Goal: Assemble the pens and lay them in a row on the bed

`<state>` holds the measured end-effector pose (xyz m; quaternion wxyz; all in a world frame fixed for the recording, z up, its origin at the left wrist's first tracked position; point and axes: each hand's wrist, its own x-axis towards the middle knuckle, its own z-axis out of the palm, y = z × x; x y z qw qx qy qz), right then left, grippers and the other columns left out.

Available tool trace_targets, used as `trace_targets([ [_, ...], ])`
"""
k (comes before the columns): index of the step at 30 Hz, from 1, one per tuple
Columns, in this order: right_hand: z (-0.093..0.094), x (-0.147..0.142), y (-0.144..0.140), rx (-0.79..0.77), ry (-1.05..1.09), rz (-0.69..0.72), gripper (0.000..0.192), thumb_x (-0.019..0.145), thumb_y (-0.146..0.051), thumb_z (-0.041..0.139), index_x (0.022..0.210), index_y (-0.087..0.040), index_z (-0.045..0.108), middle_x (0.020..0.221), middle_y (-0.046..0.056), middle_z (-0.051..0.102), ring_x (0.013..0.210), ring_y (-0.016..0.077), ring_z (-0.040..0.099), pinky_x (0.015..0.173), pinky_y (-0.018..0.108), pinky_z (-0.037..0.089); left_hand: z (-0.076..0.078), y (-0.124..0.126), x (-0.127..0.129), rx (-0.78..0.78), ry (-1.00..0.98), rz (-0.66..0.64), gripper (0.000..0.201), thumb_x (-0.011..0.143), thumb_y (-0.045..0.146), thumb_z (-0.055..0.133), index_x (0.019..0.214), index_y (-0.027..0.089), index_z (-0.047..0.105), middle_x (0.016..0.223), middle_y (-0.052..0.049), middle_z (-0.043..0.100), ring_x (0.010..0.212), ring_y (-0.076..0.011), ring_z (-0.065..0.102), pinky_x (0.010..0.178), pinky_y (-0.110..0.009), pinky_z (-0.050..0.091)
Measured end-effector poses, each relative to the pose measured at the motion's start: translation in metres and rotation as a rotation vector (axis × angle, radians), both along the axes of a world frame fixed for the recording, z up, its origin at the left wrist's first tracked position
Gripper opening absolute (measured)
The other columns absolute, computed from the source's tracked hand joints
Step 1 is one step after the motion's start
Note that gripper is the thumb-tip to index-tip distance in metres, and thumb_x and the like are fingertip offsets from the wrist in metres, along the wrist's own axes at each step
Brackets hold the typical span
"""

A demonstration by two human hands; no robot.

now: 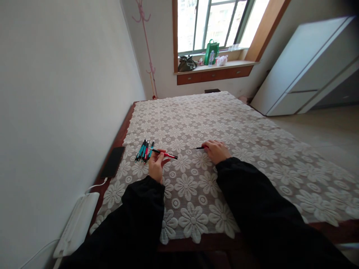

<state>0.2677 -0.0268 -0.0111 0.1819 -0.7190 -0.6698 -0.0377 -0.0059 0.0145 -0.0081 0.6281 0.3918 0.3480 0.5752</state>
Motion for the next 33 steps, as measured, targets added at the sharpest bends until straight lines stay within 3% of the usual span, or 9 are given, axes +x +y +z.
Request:
trace_targets([
  [6,0.009,0.024,0.039,-0.02,-0.042,-0.019,0.025,0.093,-0.019,0.048,0.1,-0.024,0.07,0.106,0.007,0.068,0.102,0.0238,0.056,0.091,0.037,0.038,0.003,-0.002,0.001,-0.009,0.008,0.002,0.024,0.075,0.033,0.075,0.088,0.016,0.065,0.084,0.0,0.06,0.073,-0.0107,0.064,0.062,-0.021,0.057],
  [10,0.006,0.026,0.05,-0.028,-0.028,-0.045,0.023,0.09,-0.017,0.05,0.097,-0.022,0.071,0.108,0.009,0.067,0.106,0.0256,0.055,0.096,0.04,0.037,0.006,-0.003,0.002,-0.032,-0.004,-0.021,0.027,0.072,0.034,0.077,0.087,0.015,0.065,0.082,0.0,0.061,0.073,-0.0119,0.065,0.063,-0.023,0.058],
  [14,0.008,0.006,0.038,0.162,0.127,-0.046,0.022,0.087,-0.016,0.053,0.102,-0.02,0.069,0.117,0.01,0.065,0.113,0.0279,0.055,0.103,0.046,0.034,0.006,-0.004,0.003,-0.029,0.019,-0.053,0.032,0.071,0.037,0.079,0.09,0.015,0.066,0.081,-0.001,0.064,0.073,-0.0139,0.066,0.062,-0.025,0.058],
  [16,0.012,-0.015,0.024,0.206,0.312,0.104,0.022,0.091,-0.023,0.05,0.104,-0.02,0.067,0.109,0.01,0.067,0.104,0.0243,0.06,0.096,0.04,0.043,0.006,-0.006,0.003,0.003,0.086,-0.067,0.033,0.07,0.038,0.08,0.09,0.015,0.067,0.078,-0.002,0.066,0.07,-0.0144,0.066,0.059,-0.025,0.057],
  [18,0.018,-0.04,0.009,0.138,0.492,0.321,0.024,0.094,-0.032,0.048,0.108,-0.02,0.065,0.1,0.007,0.07,0.092,0.0205,0.064,0.085,0.035,0.049,0.006,-0.009,0.003,0.065,0.19,-0.09,0.033,0.069,0.038,0.081,0.088,0.015,0.069,0.077,-0.003,0.068,0.069,-0.0152,0.066,0.056,-0.024,0.057],
  [20,0.021,-0.063,-0.006,0.05,0.538,0.509,0.026,0.094,-0.035,0.052,0.114,-0.021,0.063,0.101,0.006,0.07,0.093,0.0194,0.065,0.086,0.033,0.048,0.007,-0.014,0.004,0.138,0.299,-0.13,0.03,0.069,0.036,0.082,0.087,0.015,0.072,0.078,-0.005,0.07,0.069,-0.0157,0.066,0.055,-0.023,0.055],
  [23,0.02,-0.081,-0.017,-0.035,0.522,0.596,0.026,0.093,-0.034,0.054,0.115,-0.021,0.061,0.098,0.005,0.07,0.085,0.0178,0.065,0.076,0.028,0.047,0.007,-0.019,0.004,0.189,0.411,-0.213,0.027,0.071,0.034,0.081,0.089,0.015,0.076,0.08,-0.007,0.073,0.061,-0.0134,0.064,0.052,-0.022,0.053],
  [28,0.009,-0.054,-0.012,-0.116,0.338,0.503,0.023,0.093,-0.024,0.046,0.099,-0.022,0.068,0.07,0.0,0.065,0.064,0.0144,0.059,0.064,0.024,0.04,0.007,-0.018,0.005,0.167,0.348,-0.243,0.032,0.076,0.04,0.075,0.096,0.015,0.076,0.081,-0.009,0.075,0.067,-0.0167,0.067,0.054,-0.024,0.056],
  [33,0.006,-0.027,-0.012,-0.095,0.374,0.516,0.03,0.093,-0.039,0.052,0.115,-0.022,0.065,0.09,0.005,0.067,0.076,0.0167,0.06,0.071,0.028,0.045,0.007,-0.016,0.005,0.135,0.364,-0.221,0.036,0.074,0.042,0.076,0.095,0.013,0.077,0.081,-0.009,0.076,0.069,-0.0165,0.067,0.054,-0.023,0.055],
])
